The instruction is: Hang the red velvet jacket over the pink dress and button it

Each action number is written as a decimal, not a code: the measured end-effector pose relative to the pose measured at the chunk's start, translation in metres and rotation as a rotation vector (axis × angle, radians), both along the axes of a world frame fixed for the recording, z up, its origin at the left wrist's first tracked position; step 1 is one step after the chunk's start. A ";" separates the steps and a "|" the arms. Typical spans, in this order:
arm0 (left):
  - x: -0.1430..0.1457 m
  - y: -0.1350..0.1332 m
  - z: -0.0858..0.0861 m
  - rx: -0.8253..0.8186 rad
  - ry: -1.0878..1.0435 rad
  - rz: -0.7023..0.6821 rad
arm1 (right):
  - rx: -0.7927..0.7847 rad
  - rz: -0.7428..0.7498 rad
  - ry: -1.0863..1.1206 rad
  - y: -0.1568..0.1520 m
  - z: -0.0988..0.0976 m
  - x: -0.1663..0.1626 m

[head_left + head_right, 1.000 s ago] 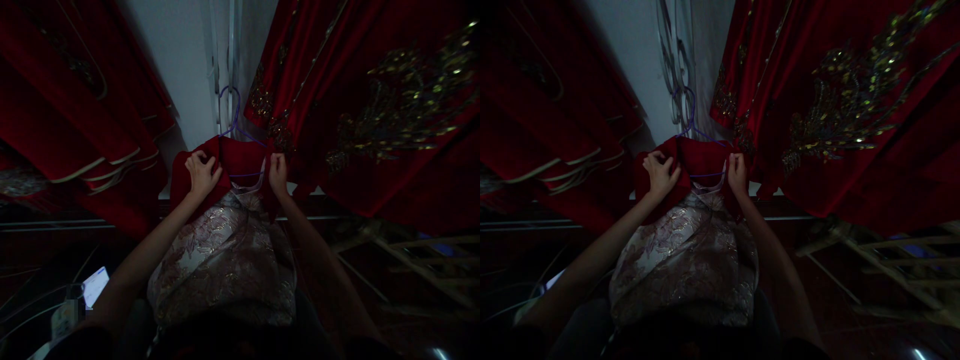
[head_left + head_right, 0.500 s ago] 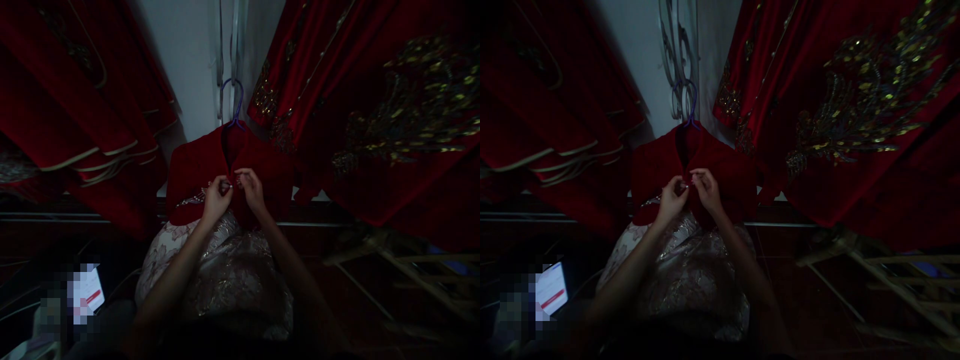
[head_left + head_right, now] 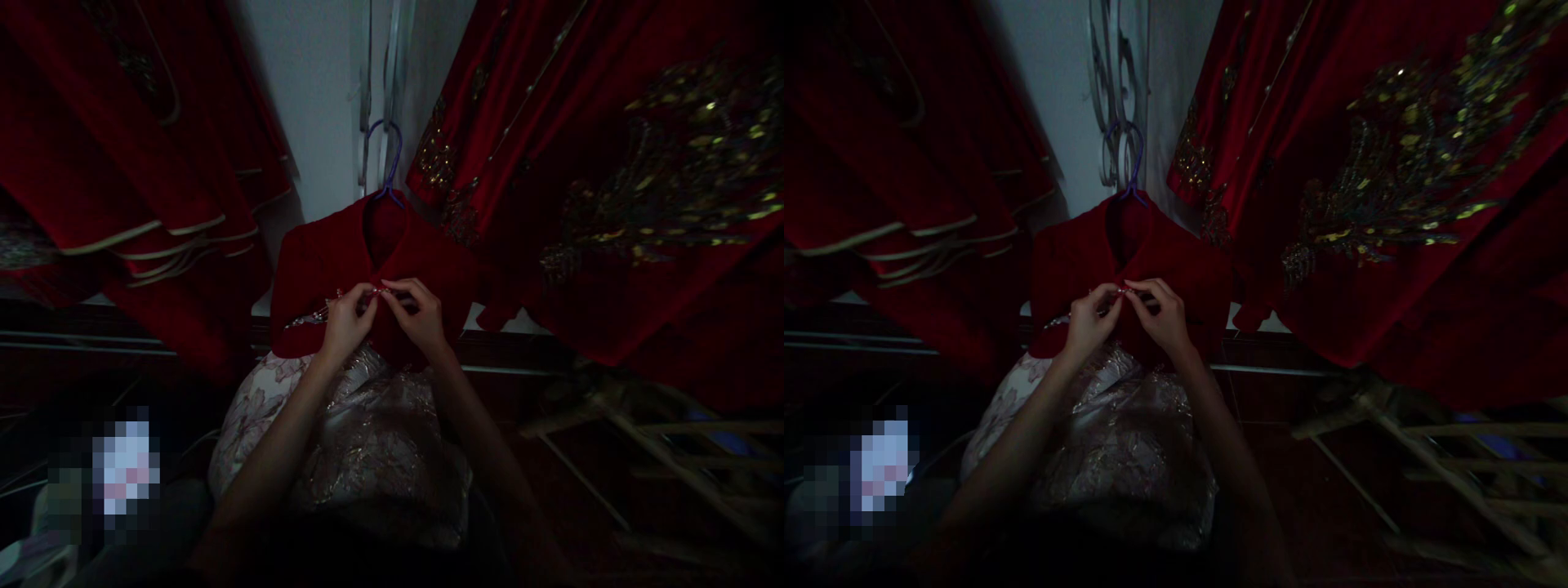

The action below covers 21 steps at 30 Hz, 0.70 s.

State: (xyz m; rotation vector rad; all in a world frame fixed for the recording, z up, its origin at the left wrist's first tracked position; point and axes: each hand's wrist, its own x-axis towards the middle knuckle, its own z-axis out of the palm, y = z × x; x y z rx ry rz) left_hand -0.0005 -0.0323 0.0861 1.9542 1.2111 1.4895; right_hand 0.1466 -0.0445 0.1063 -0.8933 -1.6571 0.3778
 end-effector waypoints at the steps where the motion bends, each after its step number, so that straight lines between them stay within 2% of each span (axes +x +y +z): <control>1: -0.002 0.000 0.002 0.036 0.041 -0.038 | 0.039 -0.032 -0.033 -0.001 0.002 0.000; 4: -0.006 0.002 0.008 0.107 0.112 -0.123 | 0.110 -0.094 -0.102 -0.003 0.005 0.002; 13: -0.012 0.010 0.025 0.192 0.361 -0.170 | 0.142 -0.165 -0.172 -0.003 0.005 0.006; 17: -0.014 0.019 0.031 0.265 0.572 -0.208 | 0.107 -0.174 -0.168 -0.002 0.003 0.010; 21: -0.015 0.025 0.038 0.295 0.693 -0.227 | 0.013 -0.105 -0.130 -0.002 0.002 0.014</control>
